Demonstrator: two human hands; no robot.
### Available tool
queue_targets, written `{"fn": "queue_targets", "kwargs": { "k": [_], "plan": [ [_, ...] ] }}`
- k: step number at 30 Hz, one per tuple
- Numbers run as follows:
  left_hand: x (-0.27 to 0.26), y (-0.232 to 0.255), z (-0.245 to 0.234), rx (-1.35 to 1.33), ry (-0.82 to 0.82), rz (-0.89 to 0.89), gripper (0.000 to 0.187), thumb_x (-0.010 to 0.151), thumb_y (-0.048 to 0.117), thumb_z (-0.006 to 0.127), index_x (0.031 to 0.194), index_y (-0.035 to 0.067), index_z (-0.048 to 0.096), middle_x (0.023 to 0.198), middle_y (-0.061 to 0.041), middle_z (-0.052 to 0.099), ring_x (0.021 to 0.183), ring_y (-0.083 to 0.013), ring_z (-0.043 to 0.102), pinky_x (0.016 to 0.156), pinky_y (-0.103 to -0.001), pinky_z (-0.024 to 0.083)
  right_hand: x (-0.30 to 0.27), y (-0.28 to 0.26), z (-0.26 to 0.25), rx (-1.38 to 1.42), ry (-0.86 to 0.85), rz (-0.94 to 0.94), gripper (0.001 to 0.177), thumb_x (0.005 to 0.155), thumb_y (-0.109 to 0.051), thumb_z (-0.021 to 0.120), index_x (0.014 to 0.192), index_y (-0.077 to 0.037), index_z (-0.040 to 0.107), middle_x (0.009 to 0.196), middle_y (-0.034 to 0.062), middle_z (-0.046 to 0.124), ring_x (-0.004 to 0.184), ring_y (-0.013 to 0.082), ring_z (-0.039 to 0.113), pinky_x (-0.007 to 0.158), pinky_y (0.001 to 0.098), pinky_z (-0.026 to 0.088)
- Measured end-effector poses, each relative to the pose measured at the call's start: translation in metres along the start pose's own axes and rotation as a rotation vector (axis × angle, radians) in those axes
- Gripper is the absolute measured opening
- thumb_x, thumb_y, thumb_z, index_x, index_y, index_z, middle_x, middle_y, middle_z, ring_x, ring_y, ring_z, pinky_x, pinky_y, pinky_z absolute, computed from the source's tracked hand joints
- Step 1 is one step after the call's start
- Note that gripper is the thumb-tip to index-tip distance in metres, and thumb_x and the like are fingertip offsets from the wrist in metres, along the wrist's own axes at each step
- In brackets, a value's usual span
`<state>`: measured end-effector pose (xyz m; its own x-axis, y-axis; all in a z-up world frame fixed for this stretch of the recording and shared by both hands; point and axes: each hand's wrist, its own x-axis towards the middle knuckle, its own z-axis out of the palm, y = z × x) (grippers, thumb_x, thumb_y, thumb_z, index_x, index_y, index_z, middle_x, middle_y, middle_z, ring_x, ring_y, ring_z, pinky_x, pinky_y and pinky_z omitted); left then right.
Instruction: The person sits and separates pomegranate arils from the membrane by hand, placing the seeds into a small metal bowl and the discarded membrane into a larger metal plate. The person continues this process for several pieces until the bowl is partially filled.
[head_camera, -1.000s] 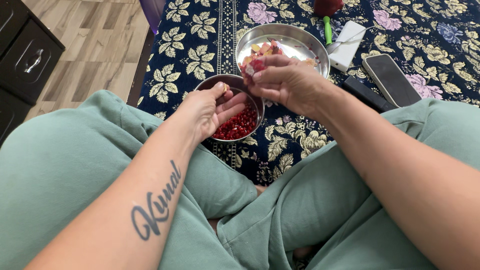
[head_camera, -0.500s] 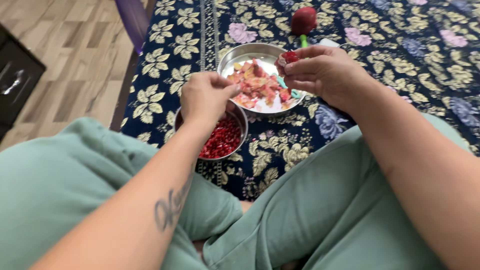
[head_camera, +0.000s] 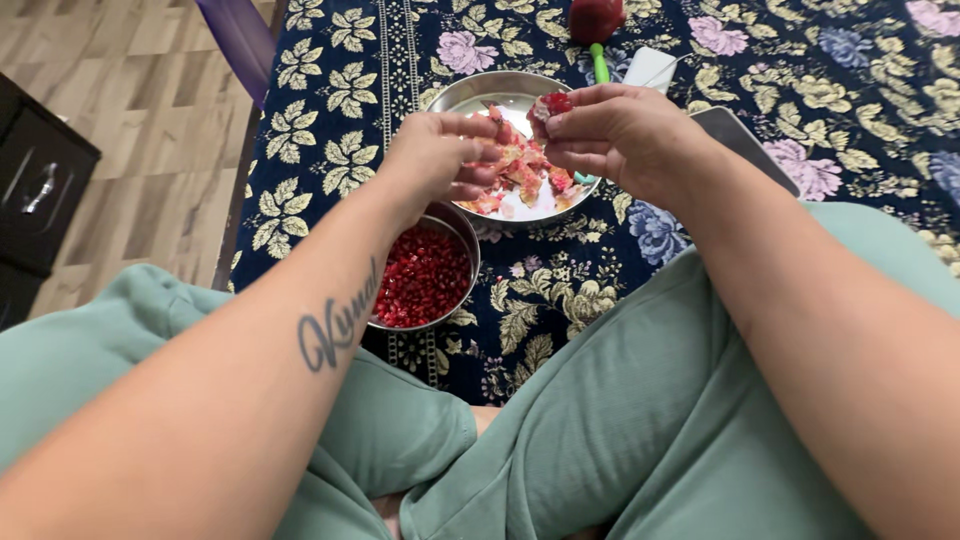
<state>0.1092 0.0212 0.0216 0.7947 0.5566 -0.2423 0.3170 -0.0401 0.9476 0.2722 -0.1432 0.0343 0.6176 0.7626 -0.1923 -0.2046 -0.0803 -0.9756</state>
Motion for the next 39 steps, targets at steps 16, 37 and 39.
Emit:
{"fn": "queue_targets", "kwargs": {
  "k": [16,37,39],
  "plan": [
    [-0.084,-0.016,-0.041,-0.195,0.178,-0.159,0.074,0.081,-0.017,0.04,0.148,0.013,0.044,0.127,-0.017,0.071,0.077,-0.03,0.079,0.059,-0.036,0.064,0.003,-0.005,0.006,0.002,-0.071,0.005,0.03,0.087,-0.001,0.073,0.116,-0.001,0.064,0.106,0.0133,0.072,0.094,0.0217,0.077,0.084,0.0301,0.068],
    [-0.092,-0.04,0.065,1.297,0.267,0.52,0.012,0.083,0.014,0.069,0.079,0.017,0.08,0.088,-0.006,0.075,0.103,-0.0266,0.062,0.087,-0.05,0.04,0.004,-0.001,0.006,0.025,-0.042,0.026,0.037,0.085,0.0,0.074,0.118,-0.001,0.06,0.105,0.0143,0.072,0.091,0.0246,0.078,0.079,0.0326,0.069],
    [-0.086,-0.047,0.067,1.371,0.216,0.519,0.011,0.082,0.014,0.069,0.08,0.016,0.08,0.087,-0.005,0.075,0.103,-0.026,0.062,0.088,-0.05,0.04,0.003,-0.001,0.006,0.012,-0.031,0.024,0.037,0.085,0.0,0.075,0.119,-0.001,0.06,0.104,0.0146,0.073,0.091,0.0246,0.078,0.079,0.0317,0.069]
  ]
}}
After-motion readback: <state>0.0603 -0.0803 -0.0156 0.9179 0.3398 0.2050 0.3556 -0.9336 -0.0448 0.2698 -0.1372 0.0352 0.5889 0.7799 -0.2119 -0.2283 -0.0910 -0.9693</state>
